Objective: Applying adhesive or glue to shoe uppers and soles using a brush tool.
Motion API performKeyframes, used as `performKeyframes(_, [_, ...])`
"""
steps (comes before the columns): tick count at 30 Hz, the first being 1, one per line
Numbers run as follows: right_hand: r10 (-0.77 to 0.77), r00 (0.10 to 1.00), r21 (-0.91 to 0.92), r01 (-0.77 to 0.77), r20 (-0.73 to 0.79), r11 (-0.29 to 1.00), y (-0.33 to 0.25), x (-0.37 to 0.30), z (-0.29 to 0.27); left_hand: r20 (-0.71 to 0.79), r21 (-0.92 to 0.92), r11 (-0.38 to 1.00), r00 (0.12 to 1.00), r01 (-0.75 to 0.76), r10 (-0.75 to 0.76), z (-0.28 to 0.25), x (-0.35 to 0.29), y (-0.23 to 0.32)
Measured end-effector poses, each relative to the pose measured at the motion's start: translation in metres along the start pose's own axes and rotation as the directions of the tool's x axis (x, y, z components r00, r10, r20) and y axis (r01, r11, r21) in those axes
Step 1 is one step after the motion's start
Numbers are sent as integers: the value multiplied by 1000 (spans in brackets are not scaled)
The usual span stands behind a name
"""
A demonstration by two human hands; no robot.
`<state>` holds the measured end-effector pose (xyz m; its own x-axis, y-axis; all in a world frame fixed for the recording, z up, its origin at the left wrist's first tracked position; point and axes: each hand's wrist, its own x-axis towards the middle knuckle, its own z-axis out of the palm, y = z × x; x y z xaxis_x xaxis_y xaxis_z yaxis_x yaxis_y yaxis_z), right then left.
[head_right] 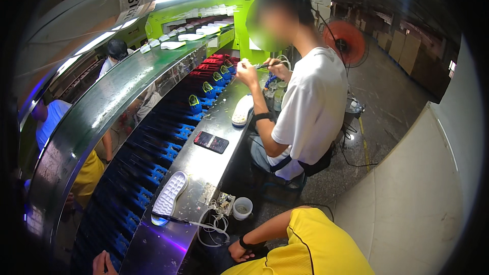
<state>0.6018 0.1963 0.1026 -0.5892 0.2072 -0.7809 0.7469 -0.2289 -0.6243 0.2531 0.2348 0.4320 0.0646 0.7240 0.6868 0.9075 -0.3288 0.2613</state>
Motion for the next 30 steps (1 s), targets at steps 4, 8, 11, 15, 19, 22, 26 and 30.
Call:
performKeyframes(4, [-3,1000,10,3,13,1000,4,4,0,85,-72,984,984,163,-156,2,-2,18])
performKeyframes(8, [6,1000,25,-7,13,1000,16,15,0,87,-122,945,952,302,-293,14,-11,20])
performKeyframes(11, [23,1000,6,-23,6,1000,15,14,-4,48,-102,955,960,278,-275,20,-16,10])
performKeyframes(15, [18,1000,8,-17,-15,1000,13,19,-8,85,-34,971,969,237,-233,28,-18,3])
performKeyframes(19, [14,1000,15,-14,-1,1000,17,18,-10,34,-22,987,987,157,-156,33,-20,5])
performKeyframes(22, [5,1000,28,-5,1,1000,15,14,-10,37,-21,978,978,207,-206,34,-14,7])
performKeyframes(26, [20,1000,43,-19,-3,999,15,14,-8,53,-35,948,948,317,-315,36,-15,5])
performKeyframes(30, [25,1000,44,-25,-4,999,13,15,-11,-15,-67,954,956,292,-294,38,-18,2])
